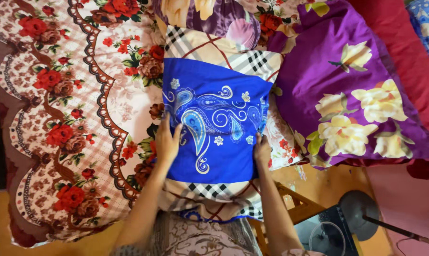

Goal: The person folds several decorative pillows on a bed. They smooth the fabric, fold the pillows in half, and stack them neatly on top of each other.

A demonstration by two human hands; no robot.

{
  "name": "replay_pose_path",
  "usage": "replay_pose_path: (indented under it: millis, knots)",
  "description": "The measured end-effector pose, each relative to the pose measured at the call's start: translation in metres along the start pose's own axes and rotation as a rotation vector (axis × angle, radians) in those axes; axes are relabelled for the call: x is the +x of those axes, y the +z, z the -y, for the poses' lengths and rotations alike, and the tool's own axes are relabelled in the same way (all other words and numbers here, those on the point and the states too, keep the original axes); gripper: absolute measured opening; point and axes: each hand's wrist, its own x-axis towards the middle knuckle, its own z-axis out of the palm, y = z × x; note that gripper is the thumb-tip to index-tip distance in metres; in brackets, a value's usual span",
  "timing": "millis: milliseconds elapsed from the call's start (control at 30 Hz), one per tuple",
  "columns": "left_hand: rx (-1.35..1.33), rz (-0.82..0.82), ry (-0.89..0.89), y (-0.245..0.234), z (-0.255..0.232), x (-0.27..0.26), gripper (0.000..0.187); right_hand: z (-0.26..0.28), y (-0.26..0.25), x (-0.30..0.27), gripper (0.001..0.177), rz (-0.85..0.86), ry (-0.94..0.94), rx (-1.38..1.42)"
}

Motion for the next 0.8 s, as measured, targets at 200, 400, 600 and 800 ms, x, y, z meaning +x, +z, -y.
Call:
replay_pose_path:
  millis: [200, 400, 600, 800]
  knots:
    - [0.203, 0.054, -0.217, -0.009, 0.04, -0.023, 0.032, 0.014, -0.023, -0.011, 0.054, 0.057, -0.193, 0.071]
    - [0.282, 0.171, -0.245, -0.015, 0.086, -0.034, 0.027, 0.038, -0.079, -0.058, 0.049, 0.091, -0.017, -0.054]
    - [0.289, 0.33, -0.446, -0.027, 0.024, -0.026, 0.032, 0.016, -0.082, -0.051, 0.044, 0.14, -0.051, -0.339]
    - [0.035, 0.048, 0.045, -0.028, -0.048, 0.023, 0.063, 0.122, -0.096, -0.03, 0.045, -0.181, -0.484, 0.071]
